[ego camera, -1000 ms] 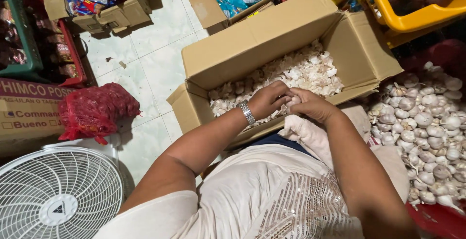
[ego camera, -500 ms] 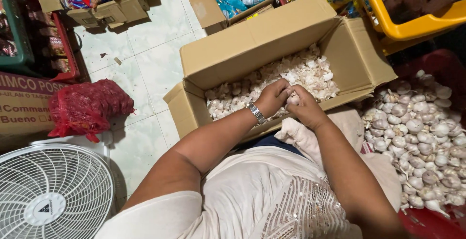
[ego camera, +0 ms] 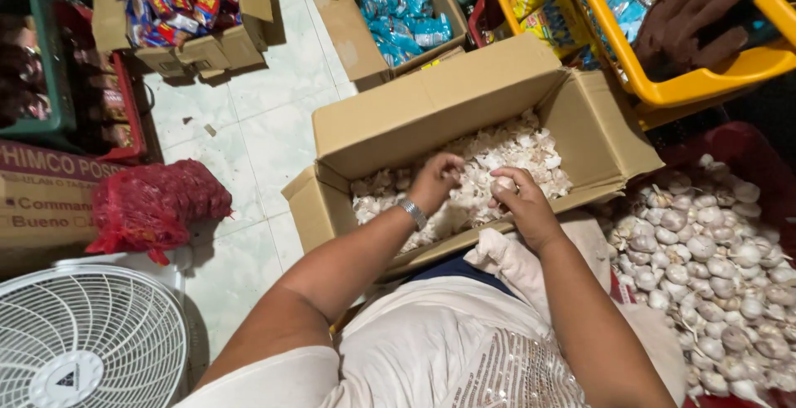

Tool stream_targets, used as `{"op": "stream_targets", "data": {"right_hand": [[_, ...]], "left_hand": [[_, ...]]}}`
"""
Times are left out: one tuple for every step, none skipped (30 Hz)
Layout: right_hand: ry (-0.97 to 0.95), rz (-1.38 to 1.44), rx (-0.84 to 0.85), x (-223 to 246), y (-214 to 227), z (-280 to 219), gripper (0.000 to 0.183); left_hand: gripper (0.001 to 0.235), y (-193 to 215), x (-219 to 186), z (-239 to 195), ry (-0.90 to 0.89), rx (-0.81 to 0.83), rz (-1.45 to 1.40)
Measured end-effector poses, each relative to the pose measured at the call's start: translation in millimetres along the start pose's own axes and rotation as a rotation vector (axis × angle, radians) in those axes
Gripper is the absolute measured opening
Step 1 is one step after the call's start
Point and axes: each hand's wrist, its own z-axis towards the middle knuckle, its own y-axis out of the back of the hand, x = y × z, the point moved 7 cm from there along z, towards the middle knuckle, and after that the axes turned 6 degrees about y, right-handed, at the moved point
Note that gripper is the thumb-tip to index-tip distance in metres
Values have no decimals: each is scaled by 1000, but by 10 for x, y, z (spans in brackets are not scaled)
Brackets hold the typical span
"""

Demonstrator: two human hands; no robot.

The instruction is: Peeling garlic bulbs, separating cloves, and placing the skins into a cardboard box.

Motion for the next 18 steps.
{"op": "stream_targets", "data": {"right_hand": [[8,8,7,-63,36,20,30],[-26,8,-10,-158,77,38,26],[-62,6,-18,-253,105,58,22],[-56,11,-3,-240,75,53,22],[-61,46,-55,-231,121,32,19],[-66,81,-106,-226,186,12,17],[-57,83,-135,-217,220,-5,17],[-45,167,-185,-213,291,-18,12],[-36,254,-273,-232,424,-150,7],[-31,258,-340,-305,581,-144,7],[-2,315,-443,-411,789,-233,6],[32,369,-547,-522,1004,-331,8],[28,371,-612,-655,1263,-436,8],[-98,499,-790,-896,1518,-620,13],[-209,633,-940,-1105,1724,-697,17],[-196,642,-978,-1389,1977,-887,17],[-304,836,-1091,-1787,2133,-1098,25],[-411,1036,-1197,-2170,2244,-1309,33]], "left_hand": [[26,-47,25,-46,-5,-9,8],[29,-117,70,-93,13,31,-19],[32,-178,127,-154,33,64,-51],[32,-174,194,-173,30,48,-48],[29,-249,264,-180,36,84,9],[26,-341,334,-181,43,120,66],[26,-360,400,-248,32,147,76],[26,-384,439,-300,-12,154,35],[26,-493,497,-382,-48,201,-1],[26,-490,530,-392,-51,266,16],[24,-480,604,-419,-52,260,68],[23,-465,669,-415,-58,254,120],[23,-468,639,-451,-52,318,134],[22,-412,664,-459,45,329,173],[22,-294,646,-398,129,312,213],[22,-333,722,-351,121,349,228],[21,-309,826,-312,154,359,255],[21,-276,927,-269,186,368,283]]}}
